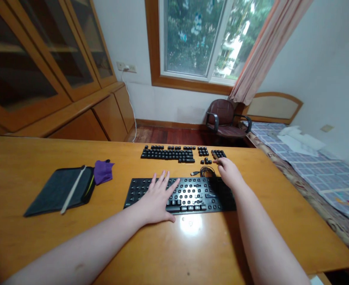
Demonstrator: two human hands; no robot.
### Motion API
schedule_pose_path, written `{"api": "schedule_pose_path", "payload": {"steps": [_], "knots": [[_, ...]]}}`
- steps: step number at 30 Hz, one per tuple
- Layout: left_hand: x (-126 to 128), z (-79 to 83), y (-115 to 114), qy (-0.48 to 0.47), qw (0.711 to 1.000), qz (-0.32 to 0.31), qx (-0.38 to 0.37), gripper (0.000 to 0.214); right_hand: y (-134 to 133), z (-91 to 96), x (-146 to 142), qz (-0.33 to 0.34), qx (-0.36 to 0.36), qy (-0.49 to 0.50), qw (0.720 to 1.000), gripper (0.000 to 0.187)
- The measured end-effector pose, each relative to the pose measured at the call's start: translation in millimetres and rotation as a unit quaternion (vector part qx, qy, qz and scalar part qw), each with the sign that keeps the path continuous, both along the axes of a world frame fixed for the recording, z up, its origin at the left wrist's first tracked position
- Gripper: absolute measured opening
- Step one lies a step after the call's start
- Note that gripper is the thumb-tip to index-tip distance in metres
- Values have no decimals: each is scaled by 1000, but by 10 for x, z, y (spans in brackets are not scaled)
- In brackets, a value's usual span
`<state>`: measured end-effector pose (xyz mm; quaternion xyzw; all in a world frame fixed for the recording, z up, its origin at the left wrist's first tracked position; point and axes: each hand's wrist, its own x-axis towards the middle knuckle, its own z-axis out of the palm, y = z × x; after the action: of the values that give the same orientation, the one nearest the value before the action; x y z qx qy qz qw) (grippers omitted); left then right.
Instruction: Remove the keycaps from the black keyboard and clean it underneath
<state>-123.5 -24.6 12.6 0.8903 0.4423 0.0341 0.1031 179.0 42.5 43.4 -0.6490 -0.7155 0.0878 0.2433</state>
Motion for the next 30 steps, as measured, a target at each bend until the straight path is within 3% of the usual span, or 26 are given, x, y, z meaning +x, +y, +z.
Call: {"api": "schedule_pose_path", "payload": {"steps": [2,5,12,25,30], "knots": [[-11,-57,24,0,1000,1,-8,127,125,-81,68,3,-98,-73,993,27],[-17,-90,40,-7,1000,-5,-14,124,228,-190,46,19,-168,-107,980,32],[0,-26,-5,-28,1000,5,7,121,285,-194,25,83,-200,-112,970,27],[21,14,-55,-33,998,0,47,118,278,-163,143,23,-274,-127,953,49],[-1,-14,-26,-35,998,-6,51,117,310,-157,75,30,-251,-133,958,37]]}}
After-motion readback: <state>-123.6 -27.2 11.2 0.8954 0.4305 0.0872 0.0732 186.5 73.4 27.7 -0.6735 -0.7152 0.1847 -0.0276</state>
